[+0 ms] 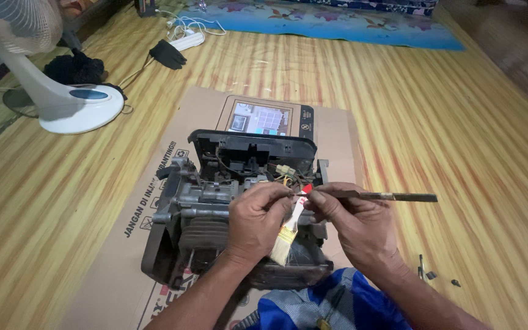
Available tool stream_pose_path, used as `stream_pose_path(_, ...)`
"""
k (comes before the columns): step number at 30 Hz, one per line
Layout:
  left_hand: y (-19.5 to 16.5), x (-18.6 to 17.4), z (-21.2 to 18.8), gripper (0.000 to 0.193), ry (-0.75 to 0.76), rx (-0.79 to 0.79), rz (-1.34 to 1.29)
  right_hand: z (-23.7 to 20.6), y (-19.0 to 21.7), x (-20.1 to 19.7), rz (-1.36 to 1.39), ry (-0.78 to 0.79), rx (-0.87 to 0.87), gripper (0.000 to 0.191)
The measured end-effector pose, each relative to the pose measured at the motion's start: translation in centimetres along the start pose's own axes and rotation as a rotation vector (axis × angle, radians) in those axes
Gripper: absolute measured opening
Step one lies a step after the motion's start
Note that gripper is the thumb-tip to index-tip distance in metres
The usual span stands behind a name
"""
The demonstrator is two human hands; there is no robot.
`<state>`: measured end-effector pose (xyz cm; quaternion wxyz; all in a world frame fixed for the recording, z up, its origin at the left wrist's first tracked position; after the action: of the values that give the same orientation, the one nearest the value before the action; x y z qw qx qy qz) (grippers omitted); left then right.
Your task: The person services an opened sewing machine placed on cardboard on the floor. They use a brush and a screwdriver to clean and adjust internal components, manipulate an orange part and wiring, and reposition the machine while working on its mechanism.
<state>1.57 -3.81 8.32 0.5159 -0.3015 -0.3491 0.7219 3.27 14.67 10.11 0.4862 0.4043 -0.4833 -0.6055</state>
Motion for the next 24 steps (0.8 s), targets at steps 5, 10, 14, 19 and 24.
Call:
stream_pose_path(5, 0.2, 0.1, -0.1, 0.011, 0.031, 0.003, 0.034, -0.1, -0.7, 0.1, 0.044, 0.038, 0.08, 0.022)
stream_pose_path(10, 0.2, 0.0, 0.0, 0.012, 0.022, 0.012, -0.01, -0.3, -0.7, 0.4, 0.054, 0.039, 0.068, 0.023)
stream_pose_path(14, 0.0, 0.0, 0.3, 0.011, 0.005, 0.048, -0.001, -0.2, -0.8, 0.5, 0.022, 0.055, 0.098, 0.023)
stream_pose_path(19, -0.4, -0.1, 0.2, 0.013, 0.028, 0.06, 0.044, -0.3, -0.8, 0.7, -0.052, 0.073, 0.044, 0.022)
stream_pose_path(24, -1.0, 0.0, 0.0, 0.011, 0.003, 0.174, 0.109, -0.8, 0.2, 1.0, -0.297, 0.08, -0.311, 0.018)
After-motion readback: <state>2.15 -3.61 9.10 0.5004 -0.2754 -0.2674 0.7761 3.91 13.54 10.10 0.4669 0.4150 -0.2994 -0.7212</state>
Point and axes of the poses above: each hand's wrist, its own z-axis towards the middle knuckle, its own x-axis out of the palm, y = z × x, the point moved 4 cm from there along z, towards the middle knuckle, and after that the axes turned 9 degrees about -y, right-handed, at the moved point
